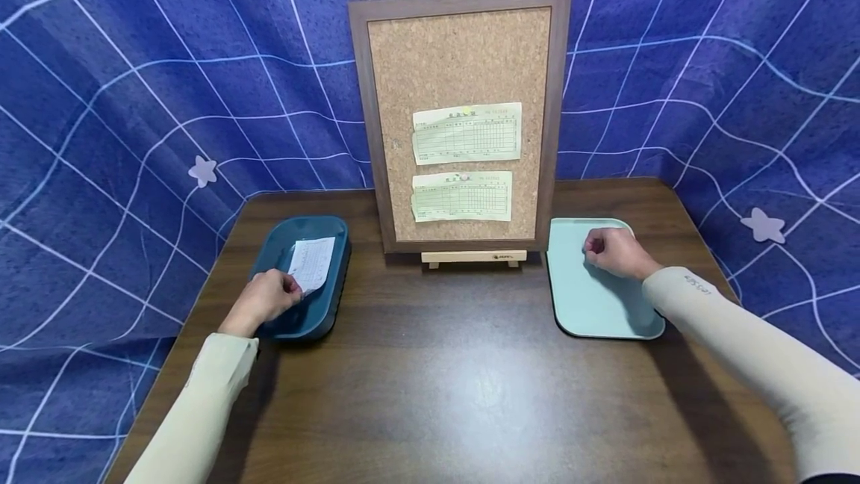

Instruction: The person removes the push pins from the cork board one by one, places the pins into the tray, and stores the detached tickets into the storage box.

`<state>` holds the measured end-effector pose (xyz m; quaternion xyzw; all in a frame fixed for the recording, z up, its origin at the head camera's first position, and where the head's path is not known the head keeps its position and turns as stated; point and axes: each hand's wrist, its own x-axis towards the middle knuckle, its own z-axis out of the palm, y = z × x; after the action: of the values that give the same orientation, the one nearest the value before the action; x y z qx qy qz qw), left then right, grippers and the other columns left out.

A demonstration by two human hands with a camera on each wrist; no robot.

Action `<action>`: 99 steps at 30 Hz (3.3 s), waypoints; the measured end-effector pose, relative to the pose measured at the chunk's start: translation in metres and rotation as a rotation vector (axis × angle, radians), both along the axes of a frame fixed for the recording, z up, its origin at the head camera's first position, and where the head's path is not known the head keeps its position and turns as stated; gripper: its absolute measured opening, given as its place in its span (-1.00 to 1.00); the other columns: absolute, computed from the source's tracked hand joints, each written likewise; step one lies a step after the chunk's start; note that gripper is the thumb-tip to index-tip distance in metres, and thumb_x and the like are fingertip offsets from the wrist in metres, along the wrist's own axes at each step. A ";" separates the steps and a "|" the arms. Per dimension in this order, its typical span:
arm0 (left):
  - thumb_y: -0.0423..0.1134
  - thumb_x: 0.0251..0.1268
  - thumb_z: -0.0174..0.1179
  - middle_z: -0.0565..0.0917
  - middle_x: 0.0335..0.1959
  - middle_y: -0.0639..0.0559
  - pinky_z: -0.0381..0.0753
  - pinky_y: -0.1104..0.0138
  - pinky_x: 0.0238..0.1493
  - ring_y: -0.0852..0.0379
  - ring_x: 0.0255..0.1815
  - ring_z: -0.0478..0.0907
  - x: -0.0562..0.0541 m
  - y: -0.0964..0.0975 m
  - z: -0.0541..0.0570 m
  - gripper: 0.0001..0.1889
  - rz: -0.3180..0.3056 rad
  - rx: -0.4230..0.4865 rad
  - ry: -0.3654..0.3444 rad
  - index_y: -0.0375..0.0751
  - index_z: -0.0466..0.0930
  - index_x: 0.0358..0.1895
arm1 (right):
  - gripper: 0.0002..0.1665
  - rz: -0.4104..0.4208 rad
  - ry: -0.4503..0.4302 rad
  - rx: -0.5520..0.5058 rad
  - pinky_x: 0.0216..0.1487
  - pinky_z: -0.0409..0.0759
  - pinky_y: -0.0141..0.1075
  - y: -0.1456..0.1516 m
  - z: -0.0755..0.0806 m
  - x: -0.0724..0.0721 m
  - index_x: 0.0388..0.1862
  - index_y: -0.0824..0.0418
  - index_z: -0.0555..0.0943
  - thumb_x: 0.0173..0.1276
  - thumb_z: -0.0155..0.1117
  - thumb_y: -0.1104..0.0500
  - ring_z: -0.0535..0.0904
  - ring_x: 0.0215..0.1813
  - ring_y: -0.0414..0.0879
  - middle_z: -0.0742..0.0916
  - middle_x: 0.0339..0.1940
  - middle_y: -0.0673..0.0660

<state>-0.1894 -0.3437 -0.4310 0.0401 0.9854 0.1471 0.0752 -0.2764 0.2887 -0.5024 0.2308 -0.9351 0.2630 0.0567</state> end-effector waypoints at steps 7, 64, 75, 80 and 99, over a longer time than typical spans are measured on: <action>-0.27 0.08 0.25 0.60 -0.54 0.02 0.42 0.12 -0.31 -0.01 -0.45 0.48 -0.001 -0.001 -0.002 -0.90 0.004 -0.006 -0.049 -0.15 0.63 -0.54 | -0.87 -0.009 -0.065 0.016 -0.41 0.40 -0.26 -0.002 0.006 0.002 -0.55 0.23 0.56 -0.04 0.31 0.41 0.44 -0.48 -0.13 0.58 -0.60 0.01; -0.24 0.28 0.21 0.63 -0.12 -0.18 0.49 0.01 -0.11 -0.16 -0.08 0.47 -0.017 0.037 0.007 -0.74 -0.060 0.199 0.125 -0.28 0.63 -0.03 | -0.85 0.070 0.372 -0.226 -0.41 0.48 -0.19 -0.046 0.050 0.018 -0.35 0.20 0.56 0.07 0.32 0.27 0.52 -0.42 -0.09 0.61 -0.37 0.05; -0.23 0.30 0.19 0.61 -0.08 -0.16 0.48 0.01 -0.08 -0.16 -0.05 0.43 -0.017 0.045 0.019 -0.72 -0.067 0.204 0.089 -0.27 0.60 0.02 | -0.86 0.154 0.424 -0.256 -0.40 0.38 -0.27 -0.057 0.064 0.012 -0.36 0.24 0.56 0.06 0.29 0.32 0.47 -0.42 -0.04 0.58 -0.43 0.09; -0.19 0.30 0.19 0.62 -0.11 -0.14 0.51 0.06 -0.15 -0.14 -0.11 0.44 -0.016 0.046 0.026 -0.72 -0.077 0.199 0.125 -0.25 0.62 0.00 | -0.84 0.159 0.417 -0.249 -0.37 0.37 -0.27 -0.061 0.069 0.012 -0.34 0.22 0.56 0.05 0.28 0.34 0.43 -0.39 -0.09 0.58 -0.41 0.05; -0.27 0.26 0.22 0.66 -0.22 -0.11 0.48 0.08 -0.17 -0.06 -0.14 0.48 -0.025 0.074 0.049 -0.81 -0.184 0.242 0.311 -0.29 0.65 -0.13 | -0.85 0.229 0.499 -0.272 -0.29 0.35 -0.38 -0.080 0.092 0.011 -0.34 0.25 0.58 0.09 0.29 0.38 0.47 -0.35 -0.06 0.59 -0.42 0.10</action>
<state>-0.2142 -0.2701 -0.3825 0.1610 0.9525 0.2488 -0.0702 -0.2659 0.2087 -0.4105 0.3825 -0.8164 0.3255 0.2849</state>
